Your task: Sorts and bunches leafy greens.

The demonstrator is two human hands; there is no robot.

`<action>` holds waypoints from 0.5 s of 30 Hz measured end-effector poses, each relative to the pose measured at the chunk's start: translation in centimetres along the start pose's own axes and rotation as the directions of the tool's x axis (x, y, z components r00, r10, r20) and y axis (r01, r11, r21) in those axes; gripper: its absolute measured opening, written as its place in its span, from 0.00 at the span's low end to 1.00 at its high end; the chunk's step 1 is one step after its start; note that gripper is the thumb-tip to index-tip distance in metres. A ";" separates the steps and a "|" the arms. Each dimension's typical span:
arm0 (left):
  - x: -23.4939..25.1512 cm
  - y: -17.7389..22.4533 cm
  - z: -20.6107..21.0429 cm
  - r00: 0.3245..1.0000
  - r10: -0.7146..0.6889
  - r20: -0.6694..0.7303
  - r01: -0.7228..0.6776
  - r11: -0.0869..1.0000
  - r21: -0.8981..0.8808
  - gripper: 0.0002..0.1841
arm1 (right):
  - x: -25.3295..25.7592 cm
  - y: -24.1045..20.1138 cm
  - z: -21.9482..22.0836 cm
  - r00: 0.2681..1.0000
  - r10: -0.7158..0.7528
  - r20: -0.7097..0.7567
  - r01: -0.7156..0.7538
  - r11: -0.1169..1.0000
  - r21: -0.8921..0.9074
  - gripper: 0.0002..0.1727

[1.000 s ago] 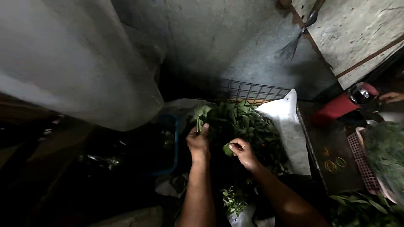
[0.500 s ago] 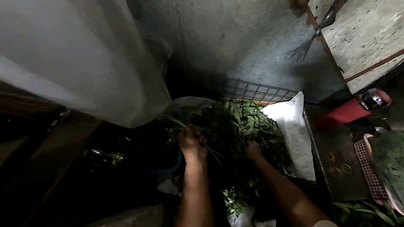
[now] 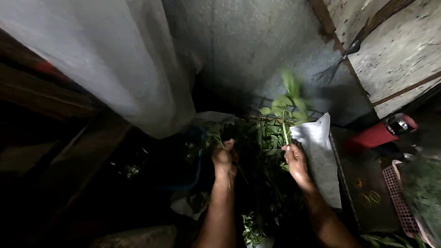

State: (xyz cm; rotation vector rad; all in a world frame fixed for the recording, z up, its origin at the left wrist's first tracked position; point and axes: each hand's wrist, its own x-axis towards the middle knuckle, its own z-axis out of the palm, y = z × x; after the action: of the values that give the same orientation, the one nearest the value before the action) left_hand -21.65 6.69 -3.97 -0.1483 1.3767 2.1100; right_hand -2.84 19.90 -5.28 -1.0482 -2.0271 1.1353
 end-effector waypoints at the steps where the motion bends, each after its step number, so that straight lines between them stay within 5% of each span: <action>1: -0.2 -0.2 0.3 0.999 -0.007 0.047 0.008 1.000 -0.010 0.07 | 0.0 0.2 0.1 0.999 0.012 0.033 -0.011 1.000 -0.021 0.20; 9: -1.8 -3.3 2.1 0.966 -0.118 0.229 0.089 0.987 0.136 0.04 | -2.0 -0.8 2.9 0.983 -0.008 0.184 0.019 0.998 -0.059 0.19; 15: -1.9 -3.5 2.5 0.975 -0.108 0.192 0.085 0.988 0.128 0.02 | -2.9 -1.9 4.7 0.948 0.042 0.315 -0.057 0.998 0.039 0.21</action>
State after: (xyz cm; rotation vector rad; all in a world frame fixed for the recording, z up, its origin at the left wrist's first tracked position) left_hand -17.67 8.98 -4.84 0.0426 1.3428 1.9013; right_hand -5.65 14.89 -6.07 -0.9468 -2.2125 1.4471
